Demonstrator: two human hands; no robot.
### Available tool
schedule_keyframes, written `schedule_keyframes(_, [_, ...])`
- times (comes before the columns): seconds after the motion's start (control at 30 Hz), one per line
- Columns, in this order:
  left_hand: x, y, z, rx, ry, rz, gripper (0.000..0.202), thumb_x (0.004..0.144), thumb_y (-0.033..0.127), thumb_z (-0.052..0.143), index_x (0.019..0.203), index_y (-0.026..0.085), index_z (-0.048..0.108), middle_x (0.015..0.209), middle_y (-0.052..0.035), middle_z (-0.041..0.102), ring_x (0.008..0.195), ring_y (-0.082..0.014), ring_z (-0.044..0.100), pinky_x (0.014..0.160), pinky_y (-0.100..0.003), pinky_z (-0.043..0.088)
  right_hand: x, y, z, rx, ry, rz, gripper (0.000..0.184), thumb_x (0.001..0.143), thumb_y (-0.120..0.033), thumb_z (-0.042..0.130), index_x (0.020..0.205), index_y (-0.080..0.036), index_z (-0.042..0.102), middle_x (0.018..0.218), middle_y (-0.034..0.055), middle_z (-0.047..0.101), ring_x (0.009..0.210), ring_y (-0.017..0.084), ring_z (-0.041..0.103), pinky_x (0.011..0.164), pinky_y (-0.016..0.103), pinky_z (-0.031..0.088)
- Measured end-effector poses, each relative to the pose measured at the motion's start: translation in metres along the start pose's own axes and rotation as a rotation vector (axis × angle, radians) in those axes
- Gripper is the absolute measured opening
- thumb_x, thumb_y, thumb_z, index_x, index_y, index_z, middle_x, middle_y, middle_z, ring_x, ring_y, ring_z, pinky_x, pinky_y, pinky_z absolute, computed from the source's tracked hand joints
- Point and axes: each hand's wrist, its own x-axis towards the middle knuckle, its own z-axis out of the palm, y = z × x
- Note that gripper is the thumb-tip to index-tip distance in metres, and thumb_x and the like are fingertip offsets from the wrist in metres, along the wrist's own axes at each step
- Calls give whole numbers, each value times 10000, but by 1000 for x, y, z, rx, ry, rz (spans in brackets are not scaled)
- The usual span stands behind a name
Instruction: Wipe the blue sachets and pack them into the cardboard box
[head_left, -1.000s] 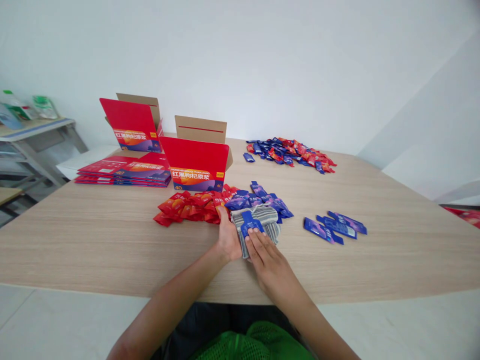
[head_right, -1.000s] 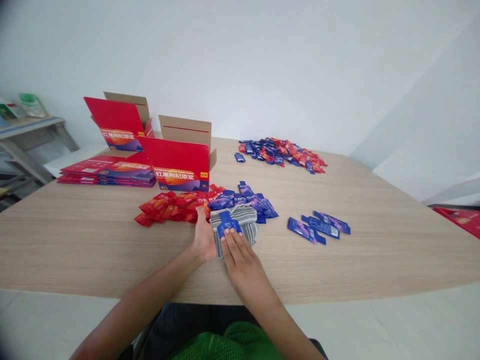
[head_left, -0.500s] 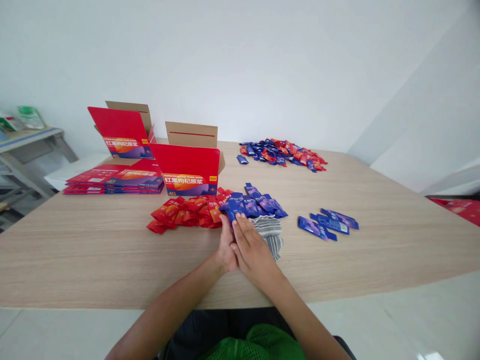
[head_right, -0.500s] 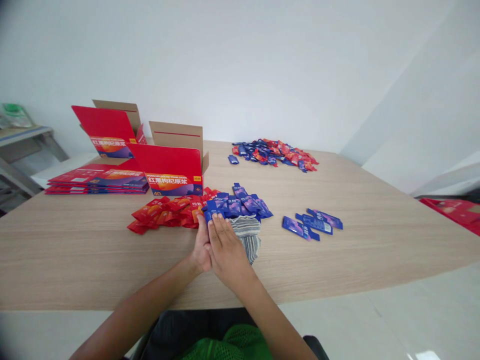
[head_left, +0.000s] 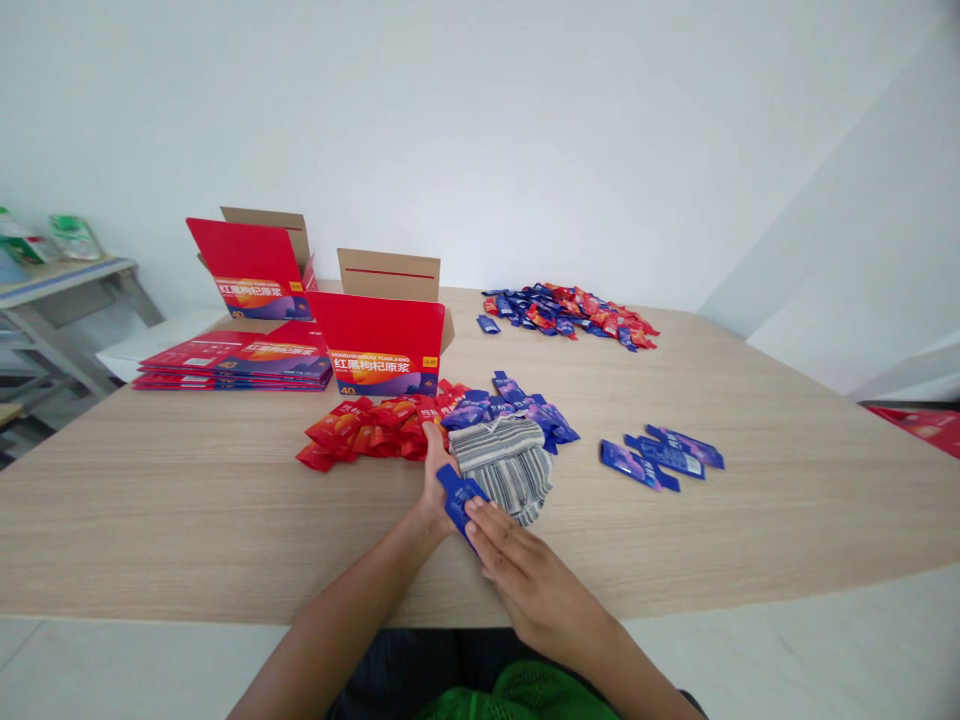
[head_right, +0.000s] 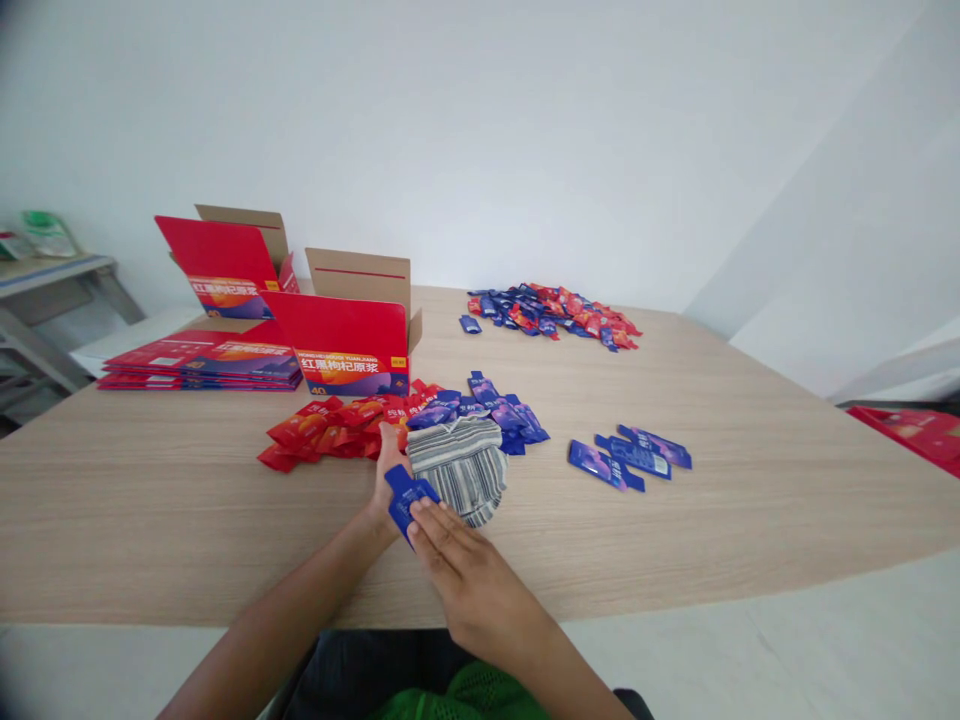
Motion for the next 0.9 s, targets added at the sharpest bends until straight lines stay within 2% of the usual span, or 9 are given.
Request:
schedule_keyframes(0.07, [6,-4,5,7,-21,49,1165,782,946,64,1280,82,667,1074,-189,766,993,-352,731,961,-513,519,-9,4,-13,101,56,88,694,973,-16,385,1629,-174,223,1607,119,423,1486,188,392,1149,367,479])
schedule_keyframes(0.13, [10,-8,4,13,-55,29,1133,790,942,119,1312,86,645,1163,-214,743,1105,-368,702,1045,-536,463,-14,16,-27,162,205,189,638,1016,-76,397,1618,-250,274,1567,84,488,1431,173,477,1115,353,510])
schedule_keyframes(0.27, [16,-13,-7,29,-114,-70,1090,795,938,201,1338,94,624,1222,-227,721,1184,-390,668,1099,-575,397,-9,72,-46,113,512,392,482,1049,-219,423,1522,-296,479,1552,80,510,1416,258,502,1143,513,468])
schedule_keyframes(0.37, [17,-16,-13,52,-114,-114,1062,807,925,219,1344,102,622,1221,-225,723,1176,-394,673,1095,-577,398,2,133,-43,58,518,507,429,1042,-311,436,1442,-262,582,1491,100,574,1385,271,531,1169,539,418])
schedule_keyframes(0.43, [17,-16,-14,66,-109,-135,1064,802,928,234,1349,100,619,1213,-225,726,1168,-397,677,1091,-575,403,10,173,-34,82,444,541,430,1023,-312,432,1400,-233,622,1431,119,621,1335,270,570,1160,529,421])
schedule_keyframes(0.53, [18,-16,-14,85,-100,-155,1083,785,941,248,1358,99,615,1202,-222,732,1165,-403,679,1088,-579,406,17,214,-15,104,402,564,437,999,-328,408,1282,-180,705,1287,148,706,1227,282,642,1111,533,462])
schedule_keyframes(0.6, [18,-16,-13,92,-104,-147,1096,779,948,241,1361,97,613,1203,-223,732,1164,-406,679,1089,-584,402,17,227,-3,114,367,587,459,995,-389,412,1199,-151,746,1217,171,735,1180,297,670,1081,529,485])
schedule_keyframes(0.7, [17,-16,-10,99,-103,-132,1107,775,951,238,1359,89,615,1211,-230,726,1165,-407,678,1099,-584,392,7,227,11,136,289,625,497,995,-495,438,1118,-155,780,1167,169,759,1161,293,689,1040,484,523])
schedule_keyframes(0.9, [16,-15,-10,112,-95,-127,1110,787,941,269,1364,52,597,1233,-249,711,1222,-404,646,1122,-579,368,-18,221,13,114,240,718,617,1065,-517,227,1334,-179,667,1376,123,670,1314,242,603,1120,478,459])
